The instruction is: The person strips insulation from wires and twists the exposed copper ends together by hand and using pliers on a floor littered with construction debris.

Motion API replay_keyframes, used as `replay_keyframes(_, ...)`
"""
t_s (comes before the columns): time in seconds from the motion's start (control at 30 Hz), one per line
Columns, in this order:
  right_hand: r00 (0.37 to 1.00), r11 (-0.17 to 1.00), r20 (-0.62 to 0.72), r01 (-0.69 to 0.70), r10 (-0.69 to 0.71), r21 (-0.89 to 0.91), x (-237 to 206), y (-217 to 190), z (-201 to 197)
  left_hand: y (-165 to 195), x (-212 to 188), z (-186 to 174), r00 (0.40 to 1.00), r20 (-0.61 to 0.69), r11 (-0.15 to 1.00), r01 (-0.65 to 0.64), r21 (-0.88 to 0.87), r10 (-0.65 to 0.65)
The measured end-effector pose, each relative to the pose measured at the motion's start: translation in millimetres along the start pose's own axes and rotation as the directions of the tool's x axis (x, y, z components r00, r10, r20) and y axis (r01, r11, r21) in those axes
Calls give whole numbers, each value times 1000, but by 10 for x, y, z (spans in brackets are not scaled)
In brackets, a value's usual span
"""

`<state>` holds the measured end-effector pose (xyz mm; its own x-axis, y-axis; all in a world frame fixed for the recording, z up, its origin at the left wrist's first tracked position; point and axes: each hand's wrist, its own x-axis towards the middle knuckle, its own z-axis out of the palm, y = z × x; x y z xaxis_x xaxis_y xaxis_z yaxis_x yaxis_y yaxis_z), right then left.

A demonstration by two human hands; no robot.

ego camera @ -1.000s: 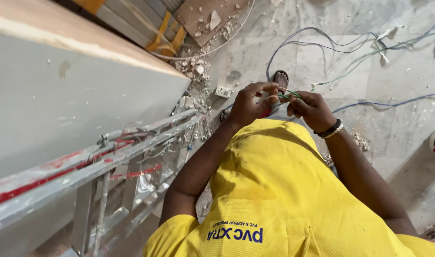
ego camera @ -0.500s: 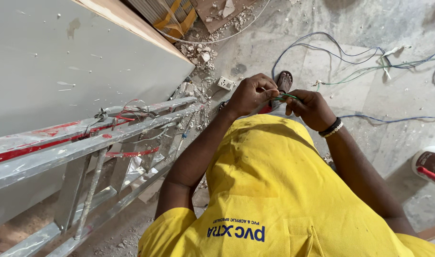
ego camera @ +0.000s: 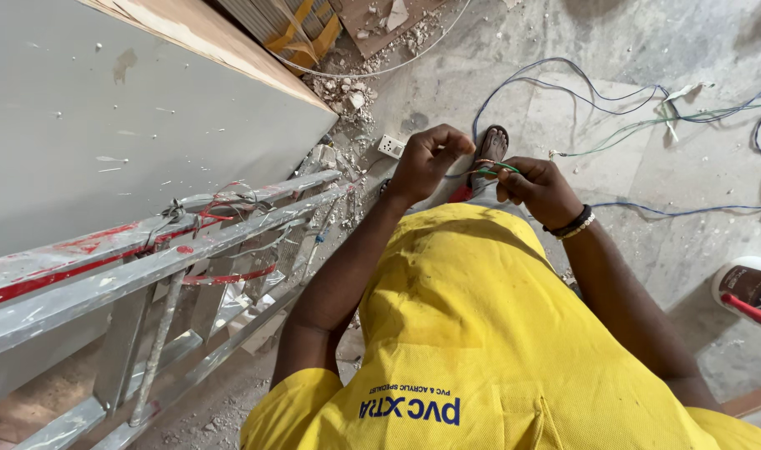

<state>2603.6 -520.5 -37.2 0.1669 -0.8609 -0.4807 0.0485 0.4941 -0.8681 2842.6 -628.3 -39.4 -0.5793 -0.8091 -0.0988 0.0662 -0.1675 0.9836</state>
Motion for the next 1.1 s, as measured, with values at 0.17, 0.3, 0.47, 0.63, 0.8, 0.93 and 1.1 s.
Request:
replay_keyframes(0.17, 1000, 999, 9, -31, 30, 39, 12, -74, -91, -146, -63, -48, 973, 203, 972, 149, -182, -111)
replay_keyframes(0.3, 997, 991, 18, -82, 81, 102, 11, -115, -113, -197, -133, -19, 957, 248, 939, 218, -268, -152)
replay_keyframes(0.47, 993, 977, 30, -118, 114, 180, 34, -91, -126, -264, -156, 49, 950, 252, 910, 260, -322, -183)
replay_keyframes(0.63, 988, 955, 66, -149, 137, 256, 54, -54, -159, -211, -189, 106, 957, 225, 842, 273, -466, -185)
replay_keyframes(0.8, 989, 941, 91, -142, 119, 307, 67, -54, -151, -43, -225, 116, 944, 225, 816, 323, -479, -241)
replay_keyframes(0.93, 987, 938, 74, -156, 140, 309, 70, -90, -119, -25, -198, 179, 968, 173, 906, 231, -354, -179)
replay_keyframes(1.1, 996, 946, 17, -94, 93, 312, 114, -94, -62, -119, -175, 335, 995, -4, 970, 92, -224, -96)
